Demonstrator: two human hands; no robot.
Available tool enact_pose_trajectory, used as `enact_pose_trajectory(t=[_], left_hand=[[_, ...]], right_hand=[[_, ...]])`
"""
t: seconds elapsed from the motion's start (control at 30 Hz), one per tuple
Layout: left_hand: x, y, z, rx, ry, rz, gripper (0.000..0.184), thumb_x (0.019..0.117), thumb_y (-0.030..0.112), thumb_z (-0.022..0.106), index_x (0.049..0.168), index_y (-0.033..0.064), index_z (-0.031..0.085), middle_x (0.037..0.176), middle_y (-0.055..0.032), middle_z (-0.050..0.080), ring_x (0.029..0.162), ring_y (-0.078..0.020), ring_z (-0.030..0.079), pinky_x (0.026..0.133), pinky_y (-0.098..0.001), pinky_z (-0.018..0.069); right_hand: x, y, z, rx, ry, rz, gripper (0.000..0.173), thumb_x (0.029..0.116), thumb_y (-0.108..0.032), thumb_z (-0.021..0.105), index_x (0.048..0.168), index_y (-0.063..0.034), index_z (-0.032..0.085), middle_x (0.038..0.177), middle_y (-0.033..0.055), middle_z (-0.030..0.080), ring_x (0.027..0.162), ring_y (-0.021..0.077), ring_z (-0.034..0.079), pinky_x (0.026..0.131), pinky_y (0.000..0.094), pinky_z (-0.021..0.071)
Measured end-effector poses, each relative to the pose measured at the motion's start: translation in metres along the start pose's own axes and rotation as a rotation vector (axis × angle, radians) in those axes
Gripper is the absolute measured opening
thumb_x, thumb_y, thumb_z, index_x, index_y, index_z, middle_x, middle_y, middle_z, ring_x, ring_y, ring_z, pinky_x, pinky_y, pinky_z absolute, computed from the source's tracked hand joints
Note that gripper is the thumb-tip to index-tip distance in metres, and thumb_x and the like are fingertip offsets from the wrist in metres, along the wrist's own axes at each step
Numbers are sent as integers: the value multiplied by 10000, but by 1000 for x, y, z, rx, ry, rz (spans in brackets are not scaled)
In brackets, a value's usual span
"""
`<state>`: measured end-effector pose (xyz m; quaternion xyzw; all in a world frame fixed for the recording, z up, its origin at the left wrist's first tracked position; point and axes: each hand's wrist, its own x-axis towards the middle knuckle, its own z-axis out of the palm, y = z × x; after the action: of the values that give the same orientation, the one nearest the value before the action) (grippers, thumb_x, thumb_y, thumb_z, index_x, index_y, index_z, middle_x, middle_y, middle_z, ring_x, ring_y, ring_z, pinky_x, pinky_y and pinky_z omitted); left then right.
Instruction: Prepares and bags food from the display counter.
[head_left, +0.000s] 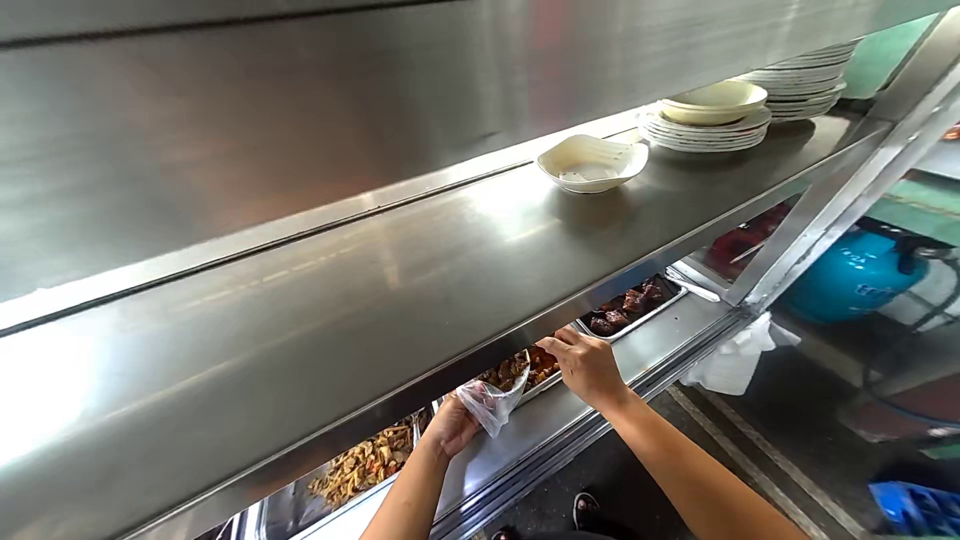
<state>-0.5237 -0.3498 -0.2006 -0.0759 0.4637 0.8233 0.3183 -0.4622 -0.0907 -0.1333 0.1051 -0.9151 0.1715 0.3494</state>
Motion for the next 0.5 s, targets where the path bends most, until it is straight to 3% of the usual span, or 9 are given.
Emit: enact_pose_trajectory(t=[0.13, 0.2, 0.27, 0.33, 0.5], left_hand=[[1, -1, 4, -6, 93, 44, 128, 1063, 41, 430, 1069, 7, 553, 869, -133, 711, 800, -224, 718, 766, -394, 615], [2, -1, 5, -46, 139, 85, 112, 1039, 4, 442, 1062, -2, 551, 864, -141, 711, 796, -226, 720, 763, -389, 616], [1, -3, 3, -96, 173, 113, 108, 1023, -19, 446, 1062, -8, 546, 874, -151, 704, 806, -238, 715, 771, -401, 613], [-2, -4, 0, -130, 198, 124, 109, 1023, -26, 443, 1072, -14, 539, 880, -160, 698, 811, -247, 712, 774, -410, 613], [-8, -2, -1, -135, 237, 163, 104, 1012, -38, 465, 1070, -23, 550, 871, -164, 705, 796, -245, 718, 751, -398, 618]], right_hand=[[0, -2, -1, 5, -72, 45, 282, 885, 1, 654, 1031, -185, 806, 805, 74, 672, 630, 222, 664, 537, 394, 559], [4, 1, -5, 13, -142, 215, 206, 954, -81, 649, 1077, -159, 795, 892, 105, 723, 688, 263, 716, 578, 452, 594], [11, 8, -10, 5, -413, 498, 279, 1028, -174, 575, 1254, -204, 736, 1117, 129, 725, 911, 320, 729, 763, 525, 594], [13, 21, -3, -29, -660, 701, 338, 1024, -197, 554, 1328, -254, 690, 1258, 101, 687, 1122, 302, 679, 923, 528, 553], [-12, 32, 31, 2, -829, 818, 338, 1029, -218, 526, 1326, -208, 686, 1348, 105, 661, 1283, 302, 606, 1028, 547, 493]])
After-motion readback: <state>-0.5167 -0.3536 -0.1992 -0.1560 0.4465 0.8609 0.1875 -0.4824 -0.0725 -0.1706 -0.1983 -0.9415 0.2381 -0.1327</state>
